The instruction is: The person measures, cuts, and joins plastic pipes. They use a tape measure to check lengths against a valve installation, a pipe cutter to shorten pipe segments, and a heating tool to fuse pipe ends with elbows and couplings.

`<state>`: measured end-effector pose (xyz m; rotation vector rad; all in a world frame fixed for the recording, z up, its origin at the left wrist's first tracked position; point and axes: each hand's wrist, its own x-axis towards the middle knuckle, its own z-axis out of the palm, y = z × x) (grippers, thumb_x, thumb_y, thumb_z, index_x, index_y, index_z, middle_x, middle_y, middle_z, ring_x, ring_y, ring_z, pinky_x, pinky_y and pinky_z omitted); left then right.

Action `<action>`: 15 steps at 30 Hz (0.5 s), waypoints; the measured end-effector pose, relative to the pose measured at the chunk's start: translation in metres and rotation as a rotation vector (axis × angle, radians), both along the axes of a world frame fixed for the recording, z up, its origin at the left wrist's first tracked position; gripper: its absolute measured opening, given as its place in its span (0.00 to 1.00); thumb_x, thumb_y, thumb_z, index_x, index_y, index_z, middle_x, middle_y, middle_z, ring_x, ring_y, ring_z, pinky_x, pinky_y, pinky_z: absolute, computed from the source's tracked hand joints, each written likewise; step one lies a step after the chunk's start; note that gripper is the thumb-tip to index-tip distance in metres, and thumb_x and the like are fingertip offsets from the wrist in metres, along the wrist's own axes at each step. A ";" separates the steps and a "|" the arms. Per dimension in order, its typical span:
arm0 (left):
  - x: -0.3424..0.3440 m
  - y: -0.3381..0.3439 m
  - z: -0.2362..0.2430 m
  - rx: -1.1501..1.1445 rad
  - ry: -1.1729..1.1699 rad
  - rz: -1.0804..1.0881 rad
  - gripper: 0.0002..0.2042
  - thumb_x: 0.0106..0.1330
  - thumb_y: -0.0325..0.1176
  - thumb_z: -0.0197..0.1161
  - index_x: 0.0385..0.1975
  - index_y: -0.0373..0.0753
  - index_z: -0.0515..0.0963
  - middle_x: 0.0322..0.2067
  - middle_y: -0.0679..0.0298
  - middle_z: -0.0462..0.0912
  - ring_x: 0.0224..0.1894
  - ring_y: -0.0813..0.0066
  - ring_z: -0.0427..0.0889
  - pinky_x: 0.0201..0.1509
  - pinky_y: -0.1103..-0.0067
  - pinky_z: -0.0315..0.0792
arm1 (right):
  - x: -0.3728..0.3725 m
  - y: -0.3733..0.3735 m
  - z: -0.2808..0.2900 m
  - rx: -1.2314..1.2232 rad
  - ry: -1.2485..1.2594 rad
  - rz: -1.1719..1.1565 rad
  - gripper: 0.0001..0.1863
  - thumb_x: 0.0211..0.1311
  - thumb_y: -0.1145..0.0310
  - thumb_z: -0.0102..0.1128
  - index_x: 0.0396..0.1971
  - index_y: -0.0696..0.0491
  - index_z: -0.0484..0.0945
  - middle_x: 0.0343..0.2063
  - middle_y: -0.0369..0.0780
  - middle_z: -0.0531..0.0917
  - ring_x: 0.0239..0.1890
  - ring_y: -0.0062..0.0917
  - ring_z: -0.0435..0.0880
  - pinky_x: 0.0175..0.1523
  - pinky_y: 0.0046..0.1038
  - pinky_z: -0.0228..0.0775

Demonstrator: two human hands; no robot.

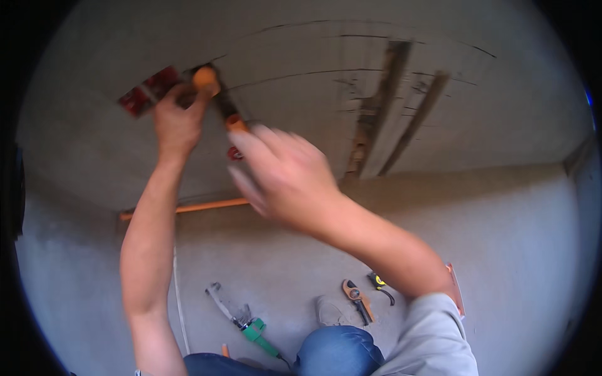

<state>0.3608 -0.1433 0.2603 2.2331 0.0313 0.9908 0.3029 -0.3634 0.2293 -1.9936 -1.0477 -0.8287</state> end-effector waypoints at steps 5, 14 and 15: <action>-0.014 -0.002 0.010 -0.015 0.027 0.026 0.18 0.59 0.43 0.72 0.34 0.30 0.84 0.29 0.55 0.88 0.33 0.66 0.87 0.42 0.74 0.78 | -0.092 -0.060 -0.082 -0.142 0.483 0.084 0.18 0.53 0.70 0.71 0.44 0.56 0.79 0.30 0.43 0.82 0.28 0.39 0.82 0.32 0.37 0.75; 0.024 0.044 -0.028 0.582 -0.049 0.077 0.15 0.66 0.43 0.64 0.45 0.40 0.84 0.42 0.48 0.86 0.44 0.51 0.85 0.49 0.69 0.78 | -0.163 -0.170 -0.237 -1.075 1.055 -0.304 0.14 0.62 0.58 0.58 0.34 0.55 0.82 0.33 0.49 0.86 0.34 0.42 0.88 0.40 0.44 0.80; 0.034 0.107 0.002 1.388 0.072 0.448 0.16 0.69 0.43 0.63 0.48 0.38 0.83 0.43 0.50 0.86 0.42 0.59 0.86 0.49 0.74 0.76 | -0.154 -0.156 -0.233 -1.044 1.072 -0.302 0.11 0.58 0.64 0.58 0.33 0.56 0.82 0.32 0.49 0.86 0.34 0.44 0.87 0.40 0.45 0.80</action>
